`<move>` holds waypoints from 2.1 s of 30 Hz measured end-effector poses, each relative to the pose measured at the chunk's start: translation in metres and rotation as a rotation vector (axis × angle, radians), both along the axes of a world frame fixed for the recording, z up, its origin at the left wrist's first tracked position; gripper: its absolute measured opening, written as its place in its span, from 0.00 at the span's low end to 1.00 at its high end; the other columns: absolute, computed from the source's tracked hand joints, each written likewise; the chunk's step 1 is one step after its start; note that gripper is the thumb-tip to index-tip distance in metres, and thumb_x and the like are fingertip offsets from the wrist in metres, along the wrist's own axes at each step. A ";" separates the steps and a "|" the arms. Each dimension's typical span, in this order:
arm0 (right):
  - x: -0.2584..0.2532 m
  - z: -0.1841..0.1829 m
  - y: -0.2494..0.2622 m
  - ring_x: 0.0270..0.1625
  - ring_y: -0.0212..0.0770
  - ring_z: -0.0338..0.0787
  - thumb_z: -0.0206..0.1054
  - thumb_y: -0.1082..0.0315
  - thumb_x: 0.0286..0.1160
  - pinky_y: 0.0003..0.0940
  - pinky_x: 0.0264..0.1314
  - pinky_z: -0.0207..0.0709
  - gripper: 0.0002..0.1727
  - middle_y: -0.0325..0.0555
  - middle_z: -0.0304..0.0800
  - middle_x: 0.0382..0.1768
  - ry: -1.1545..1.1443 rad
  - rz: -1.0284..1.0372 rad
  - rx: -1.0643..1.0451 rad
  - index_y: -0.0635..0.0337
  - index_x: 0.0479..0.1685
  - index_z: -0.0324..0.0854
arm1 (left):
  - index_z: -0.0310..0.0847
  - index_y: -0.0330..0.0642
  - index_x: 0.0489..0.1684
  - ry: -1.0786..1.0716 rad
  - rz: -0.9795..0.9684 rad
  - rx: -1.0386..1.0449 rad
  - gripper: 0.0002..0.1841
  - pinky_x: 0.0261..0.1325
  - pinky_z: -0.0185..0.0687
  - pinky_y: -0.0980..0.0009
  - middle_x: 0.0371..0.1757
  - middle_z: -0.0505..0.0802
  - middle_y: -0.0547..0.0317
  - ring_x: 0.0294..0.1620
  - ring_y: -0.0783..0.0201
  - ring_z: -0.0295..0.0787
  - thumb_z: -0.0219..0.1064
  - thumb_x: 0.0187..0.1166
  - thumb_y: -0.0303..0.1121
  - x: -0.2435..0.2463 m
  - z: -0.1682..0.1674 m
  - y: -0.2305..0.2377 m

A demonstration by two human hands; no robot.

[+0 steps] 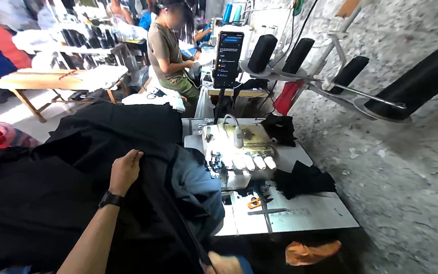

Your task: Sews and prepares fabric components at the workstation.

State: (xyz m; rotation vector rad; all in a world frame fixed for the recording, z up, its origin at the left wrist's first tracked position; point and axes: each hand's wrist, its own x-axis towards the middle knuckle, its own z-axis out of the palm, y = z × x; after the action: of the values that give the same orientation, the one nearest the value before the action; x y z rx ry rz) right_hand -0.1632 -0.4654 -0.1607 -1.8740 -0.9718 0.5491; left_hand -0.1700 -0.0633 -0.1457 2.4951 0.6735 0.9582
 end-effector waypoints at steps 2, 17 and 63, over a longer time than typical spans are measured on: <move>0.018 -0.007 0.003 0.30 0.44 0.95 0.59 0.65 0.86 0.48 0.38 0.89 0.15 0.47 0.94 0.27 -0.066 0.010 -0.103 0.62 0.37 0.89 | 0.89 0.30 0.46 0.017 -0.118 -0.108 0.13 0.49 0.85 0.44 0.37 0.93 0.41 0.40 0.48 0.92 0.62 0.89 0.33 -0.006 0.021 -0.022; 0.015 0.058 -0.016 0.44 0.29 0.97 0.84 0.72 0.60 0.28 0.52 0.93 0.11 0.37 0.99 0.40 0.296 -0.065 0.607 0.58 0.43 0.94 | 0.86 0.52 0.66 -0.411 -1.064 -1.530 0.38 0.61 0.86 0.69 0.61 0.92 0.62 0.60 0.67 0.89 0.62 0.72 0.73 -0.104 0.003 -0.254; 0.038 0.062 -0.012 0.61 0.34 0.93 0.80 0.33 0.57 0.34 0.64 0.89 0.63 0.40 0.91 0.63 0.503 0.370 0.143 0.42 0.95 0.49 | 0.79 0.42 0.66 0.108 -0.559 -0.343 0.18 0.54 0.90 0.76 0.53 0.95 0.63 0.48 0.74 0.93 0.69 0.79 0.23 -0.095 0.082 -0.181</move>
State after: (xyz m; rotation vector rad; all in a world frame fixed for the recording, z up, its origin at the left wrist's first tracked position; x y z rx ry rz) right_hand -0.1251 -0.4777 -0.0990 -1.3347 -0.9826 1.0814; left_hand -0.2651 -0.2442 -0.0636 2.2431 0.1273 0.4590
